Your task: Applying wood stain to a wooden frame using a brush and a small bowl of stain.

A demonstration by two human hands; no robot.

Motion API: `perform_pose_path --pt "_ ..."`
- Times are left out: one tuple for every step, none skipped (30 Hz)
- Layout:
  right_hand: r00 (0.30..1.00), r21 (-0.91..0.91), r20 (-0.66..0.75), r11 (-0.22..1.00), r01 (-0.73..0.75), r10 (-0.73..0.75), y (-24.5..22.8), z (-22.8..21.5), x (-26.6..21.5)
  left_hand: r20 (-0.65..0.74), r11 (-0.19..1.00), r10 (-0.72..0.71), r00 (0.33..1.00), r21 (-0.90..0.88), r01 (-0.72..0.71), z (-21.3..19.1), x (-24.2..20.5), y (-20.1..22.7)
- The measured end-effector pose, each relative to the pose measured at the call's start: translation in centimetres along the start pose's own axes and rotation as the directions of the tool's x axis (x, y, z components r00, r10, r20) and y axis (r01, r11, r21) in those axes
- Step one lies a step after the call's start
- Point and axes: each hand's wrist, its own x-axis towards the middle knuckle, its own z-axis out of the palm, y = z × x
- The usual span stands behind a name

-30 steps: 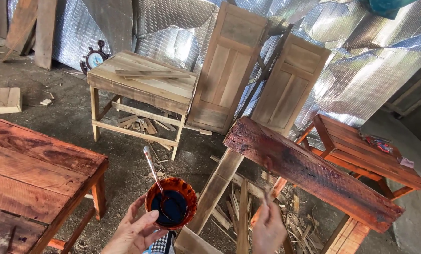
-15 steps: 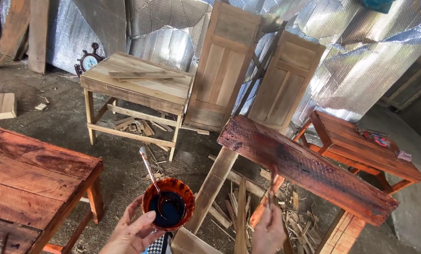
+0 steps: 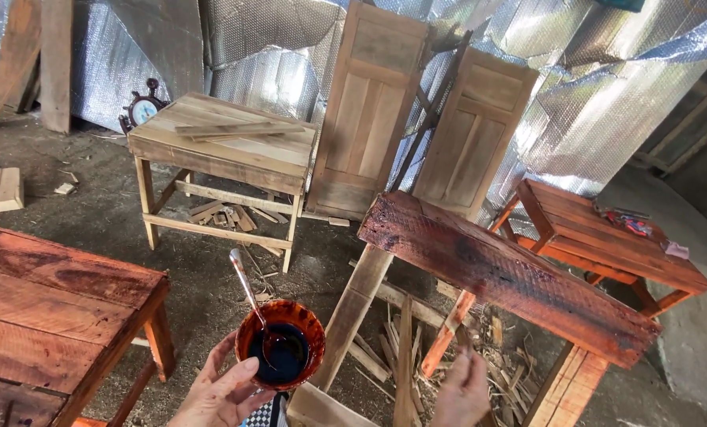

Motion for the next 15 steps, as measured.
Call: perform_pose_path --pt "0.998 0.023 -0.061 0.999 0.036 -0.034 1.4 -1.0 0.1 0.008 1.0 0.002 1.0 -0.004 -0.002 -0.1 0.4 -0.1" --pt "0.997 0.019 -0.063 0.999 0.034 -0.033 0.6 -0.9 -0.2 0.008 1.0 -0.002 1.0 -0.002 0.002 -0.1 0.3 -0.4" --pt "0.999 0.064 -0.028 0.998 -0.03 0.032 -0.3 -0.6 -0.4 0.014 1.0 -0.01 1.0 -0.004 0.01 -0.1 0.2 -0.5" --pt "0.995 0.107 0.011 0.99 -0.095 0.094 -1.2 -0.4 -0.7 0.021 1.0 -0.017 1.0 -0.005 0.017 -0.1 0.2 -0.7" --pt "0.996 0.105 0.008 0.99 -0.094 0.094 -1.6 0.6 -0.7 0.022 1.0 -0.019 1.0 -0.004 0.019 0.0 0.0 -0.8" --pt "0.994 0.104 0.067 0.991 -0.088 0.082 -1.9 1.5 -0.6 0.012 0.999 -0.031 0.999 0.013 0.031 0.1 -0.2 -0.9" --pt "0.99 0.106 0.127 0.991 -0.08 0.066 -2.4 2.5 -0.5 0.003 0.999 -0.04 0.999 0.028 0.04 0.3 -0.4 -0.9" --pt "0.99 0.107 0.125 0.991 -0.077 0.063 -4.7 2.1 -1.0 0.007 0.999 -0.039 0.999 0.027 0.039 0.5 -0.6 -0.9" --pt "0.969 0.18 0.196 0.967 -0.183 0.147 -6.8 1.5 -1.7 0.0 0.999 -0.04 0.999 0.029 0.04 0.7 -0.8 -0.9" --pt "0.937 0.244 0.272 0.926 -0.289 0.221 -8.9 1.0 -2.4 -0.006 0.999 -0.04 0.999 0.03 0.041 0.9 -1.0 -0.9" --pt "0.938 0.247 0.265 0.925 -0.289 0.223 -7.0 0.8 -1.4 -0.002 0.998 -0.041 0.999 0.037 0.041 1.3 -1.6 -0.8" --pt "0.957 0.155 0.202 0.958 -0.24 0.207 -5.1 0.6 -0.4 -0.013 0.999 -0.042 0.999 0.023 0.042 1.7 -2.2 -0.7" --pt "0.973 0.058 0.142 0.98 -0.191 0.181 -3.1 0.5 0.6 -0.024 0.999 -0.042 0.999 0.005 0.042 2.1 -2.7 -0.6" --pt "0.974 0.06 0.137 0.98 -0.19 0.181 -1.1 -0.2 1.3 -0.019 0.999 -0.042 0.999 0.008 0.043 2.1 -2.2 -0.7" --pt "0.989 0.041 0.025 0.988 -0.149 0.148 1.0 -1.0 1.6 -0.004 0.999 -0.04 0.999 0.022 0.04 1.8 -1.7 -0.9"
